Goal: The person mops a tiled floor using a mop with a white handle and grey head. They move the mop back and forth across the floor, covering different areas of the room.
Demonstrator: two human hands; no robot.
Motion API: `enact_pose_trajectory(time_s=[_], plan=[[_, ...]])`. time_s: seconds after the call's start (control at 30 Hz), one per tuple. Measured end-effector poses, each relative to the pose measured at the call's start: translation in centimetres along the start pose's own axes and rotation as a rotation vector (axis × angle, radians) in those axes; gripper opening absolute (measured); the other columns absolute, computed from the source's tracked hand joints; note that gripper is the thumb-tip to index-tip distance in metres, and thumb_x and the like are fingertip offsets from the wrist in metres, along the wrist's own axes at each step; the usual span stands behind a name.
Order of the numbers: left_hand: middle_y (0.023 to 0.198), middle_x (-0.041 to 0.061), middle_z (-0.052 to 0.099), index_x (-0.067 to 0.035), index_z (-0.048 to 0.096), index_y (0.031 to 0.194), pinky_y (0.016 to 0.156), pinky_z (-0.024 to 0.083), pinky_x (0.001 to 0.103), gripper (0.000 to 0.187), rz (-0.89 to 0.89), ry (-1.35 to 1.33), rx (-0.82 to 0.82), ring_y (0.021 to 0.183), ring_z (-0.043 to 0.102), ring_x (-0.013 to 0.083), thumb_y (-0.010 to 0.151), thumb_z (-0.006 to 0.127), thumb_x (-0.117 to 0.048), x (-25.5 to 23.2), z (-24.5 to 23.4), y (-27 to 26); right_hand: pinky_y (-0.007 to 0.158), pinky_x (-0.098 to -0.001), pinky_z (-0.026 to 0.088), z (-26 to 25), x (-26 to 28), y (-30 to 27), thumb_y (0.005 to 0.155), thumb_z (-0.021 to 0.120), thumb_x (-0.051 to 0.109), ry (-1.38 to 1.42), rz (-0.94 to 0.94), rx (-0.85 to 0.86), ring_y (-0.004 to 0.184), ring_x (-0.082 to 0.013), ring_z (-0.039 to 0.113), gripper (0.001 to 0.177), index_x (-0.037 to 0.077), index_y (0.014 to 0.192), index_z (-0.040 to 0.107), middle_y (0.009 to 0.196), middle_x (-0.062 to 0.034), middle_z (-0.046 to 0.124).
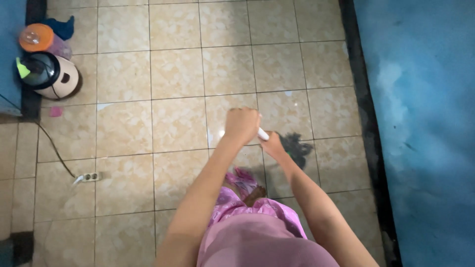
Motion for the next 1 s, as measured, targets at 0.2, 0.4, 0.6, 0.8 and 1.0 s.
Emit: enact_pose_trajectory(time_s=[0.2,0.4,0.6,0.8,1.0], plan=[[0.053,0.014,0.061,-0.007,0.06,0.059,0.059,0.051,0.04,0.028,0.044,-0.095,0.034,0.057,0.066,0.0336,0.081,0.043,-0.009,5.7,-1.1,1.7,0.065,-0.042,0.047,2.6,1.4,4.7,0.077,0.058,0.012,-0.019,0.038,-0.031,0.077,-0.0361,0.064,0.018,-0.001,0.086,0.067,0.077,-0.0206,0.065],[0.052,0.012,0.061,-0.011,0.06,0.063,0.053,0.049,0.041,0.024,-0.154,0.092,-0.1,0.054,0.065,0.034,0.08,0.043,-0.013,17.2,-4.4,1.1,0.068,-0.0379,0.045,10.2,12.6,11.9,0.072,0.057,0.009,0.095,-0.197,0.101,0.075,-0.0292,0.06,0.013,0.001,0.079,0.065,0.074,-0.0158,0.062],[0.053,0.012,0.062,-0.012,0.063,0.072,0.053,0.05,0.038,0.022,-0.44,0.275,-0.209,0.052,0.065,0.0322,0.083,0.047,-0.022,23.2,-11.3,-3.2,0.072,-0.0349,0.044,18.5,26.7,14.6,0.061,0.063,0.004,0.229,-0.628,0.313,0.077,-0.03,0.057,0.013,0.006,0.074,0.063,0.073,-0.014,0.059],[0.055,0.013,0.062,-0.012,0.064,0.074,0.054,0.051,0.04,0.024,-0.634,0.323,-0.243,0.054,0.065,0.0346,0.085,0.047,-0.025,25.7,-13.7,-5.2,0.072,-0.0369,0.044,23.0,32.1,14.2,0.07,0.059,0.02,0.105,-0.504,0.504,0.083,-0.0309,0.059,0.013,0.008,0.075,0.06,0.077,-0.0132,0.058],[0.056,0.012,0.061,-0.013,0.067,0.075,0.053,0.051,0.041,0.026,-0.696,0.206,-0.256,0.054,0.064,0.0356,0.085,0.048,-0.027,27.0,-13.0,-1.7,0.069,-0.039,0.048,18.3,32.7,15.4,0.073,0.057,0.028,-0.117,-0.369,0.496,0.081,-0.0348,0.062,0.018,0.011,0.073,0.063,0.08,-0.0142,0.064]])
Point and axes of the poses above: each hand's wrist, its own y-axis towards the middle knuckle, its own z-axis out of the palm, x = y × z, the point moved 4 cm from there along y, towards the middle knuckle
